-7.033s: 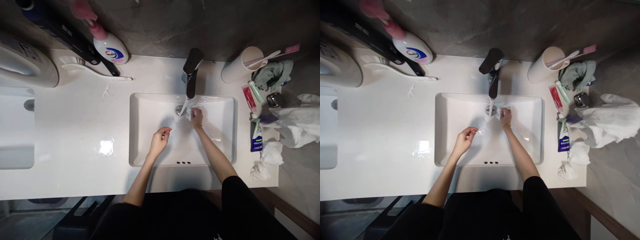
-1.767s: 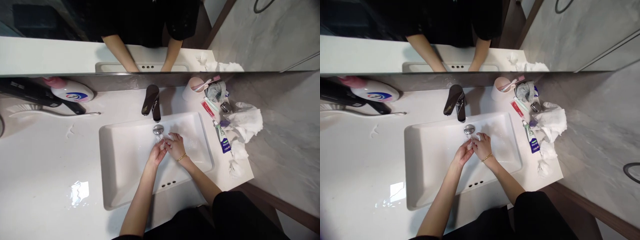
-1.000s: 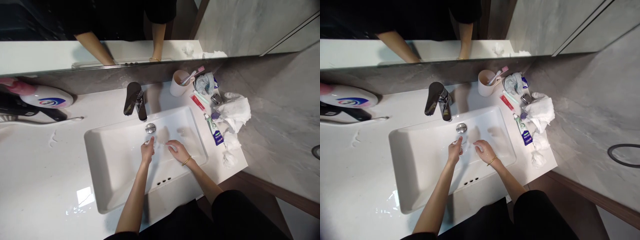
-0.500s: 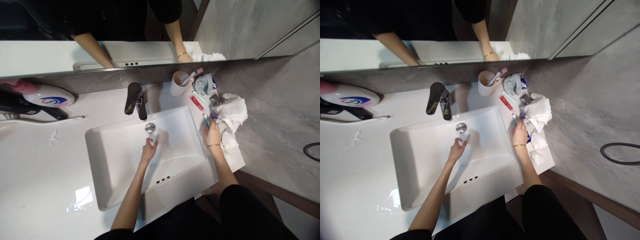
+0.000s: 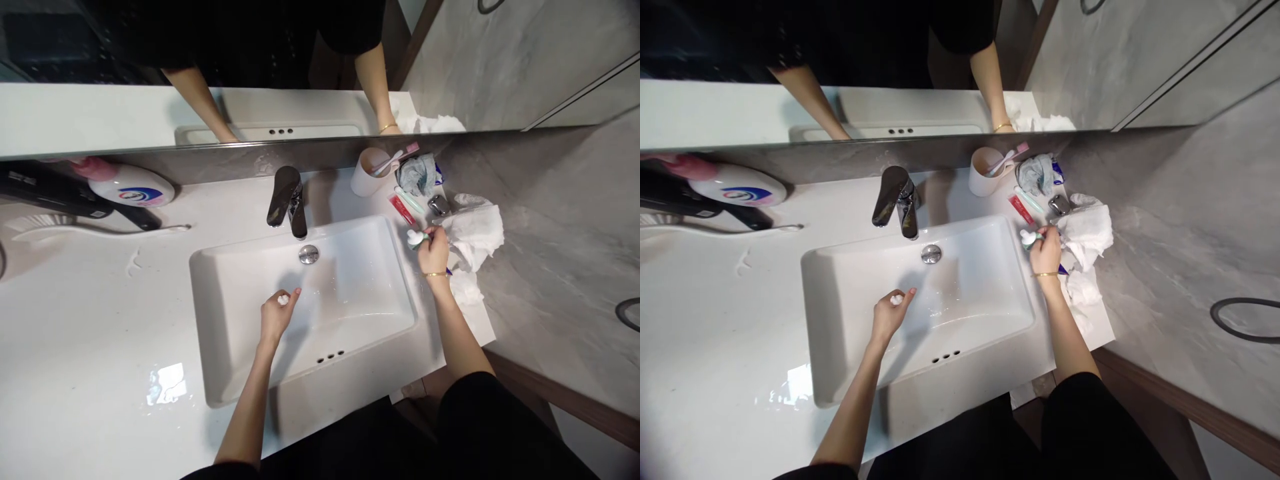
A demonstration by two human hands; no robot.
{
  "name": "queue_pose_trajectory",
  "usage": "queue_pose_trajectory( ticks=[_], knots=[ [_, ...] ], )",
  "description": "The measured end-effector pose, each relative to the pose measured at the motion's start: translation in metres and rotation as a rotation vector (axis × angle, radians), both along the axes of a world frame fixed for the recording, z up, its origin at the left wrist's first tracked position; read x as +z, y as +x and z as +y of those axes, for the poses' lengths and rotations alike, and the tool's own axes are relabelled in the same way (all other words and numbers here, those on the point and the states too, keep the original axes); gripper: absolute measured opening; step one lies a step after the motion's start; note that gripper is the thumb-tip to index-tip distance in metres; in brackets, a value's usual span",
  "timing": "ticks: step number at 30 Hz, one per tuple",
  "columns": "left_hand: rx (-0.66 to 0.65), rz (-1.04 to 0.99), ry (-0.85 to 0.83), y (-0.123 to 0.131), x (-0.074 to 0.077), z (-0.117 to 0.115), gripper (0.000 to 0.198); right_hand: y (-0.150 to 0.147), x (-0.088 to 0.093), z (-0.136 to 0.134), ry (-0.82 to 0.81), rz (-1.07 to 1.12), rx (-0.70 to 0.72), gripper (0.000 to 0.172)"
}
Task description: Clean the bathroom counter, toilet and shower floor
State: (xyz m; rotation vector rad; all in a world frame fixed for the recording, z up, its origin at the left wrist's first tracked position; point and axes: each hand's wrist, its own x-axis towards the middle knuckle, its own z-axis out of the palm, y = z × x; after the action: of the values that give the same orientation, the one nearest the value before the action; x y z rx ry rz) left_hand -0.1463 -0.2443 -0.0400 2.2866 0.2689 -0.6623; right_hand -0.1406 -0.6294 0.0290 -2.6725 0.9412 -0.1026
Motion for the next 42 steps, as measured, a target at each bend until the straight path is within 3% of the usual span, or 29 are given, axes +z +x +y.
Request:
queue_pose_trajectory(
  ticks=[4, 8, 12, 16, 21, 25, 30, 34, 38, 42],
  knots=[
    [-0.005, 0.061, -0.014, -0.004, 0.002, -0.006, 0.05, 0.039, -0.002, -0.01, 0.133, 0.03, -0.116, 0.038],
    [-0.023, 0.121, -0.092, -0.01, 0.004, -0.016, 0.059, 0.06, -0.011, -0.017, 0.136, 0.197, -0.191, 0.047],
    [-0.025, 0.124, -0.128, -0.01, 0.005, -0.022, 0.061, 0.068, -0.013, -0.026, 0.131, 0.544, -0.127, 0.065],
    [-0.014, 0.105, -0.151, -0.006, 0.007, -0.024, 0.06, 0.069, 0.0, -0.025, 0.042, 0.698, -0.066, 0.056],
    [-0.005, 0.099, -0.178, -0.001, 0.011, -0.028, 0.058, 0.06, 0.039, -0.011, -0.077, 0.577, 0.007, 0.044],
    [-0.009, 0.092, -0.19, 0.001, 0.014, -0.031, 0.055, 0.065, 0.071, -0.003, -0.118, 0.329, 0.108, 0.041],
    [-0.007, 0.101, -0.206, 0.0, 0.017, -0.035, 0.053, 0.092, 0.09, 0.002, -0.075, 0.0, 0.219, 0.038],
    [0.027, 0.115, -0.221, 0.0, 0.017, -0.032, 0.052, 0.096, 0.103, 0.006, -0.048, -0.103, 0.268, 0.036],
    [0.09, 0.127, -0.244, 0.004, 0.016, -0.026, 0.051, 0.107, 0.103, 0.009, -0.026, -0.145, 0.254, 0.037],
    [0.13, 0.139, -0.269, 0.006, 0.016, -0.023, 0.052, 0.135, 0.077, 0.013, 0.053, -0.187, 0.192, 0.042]
  ],
)
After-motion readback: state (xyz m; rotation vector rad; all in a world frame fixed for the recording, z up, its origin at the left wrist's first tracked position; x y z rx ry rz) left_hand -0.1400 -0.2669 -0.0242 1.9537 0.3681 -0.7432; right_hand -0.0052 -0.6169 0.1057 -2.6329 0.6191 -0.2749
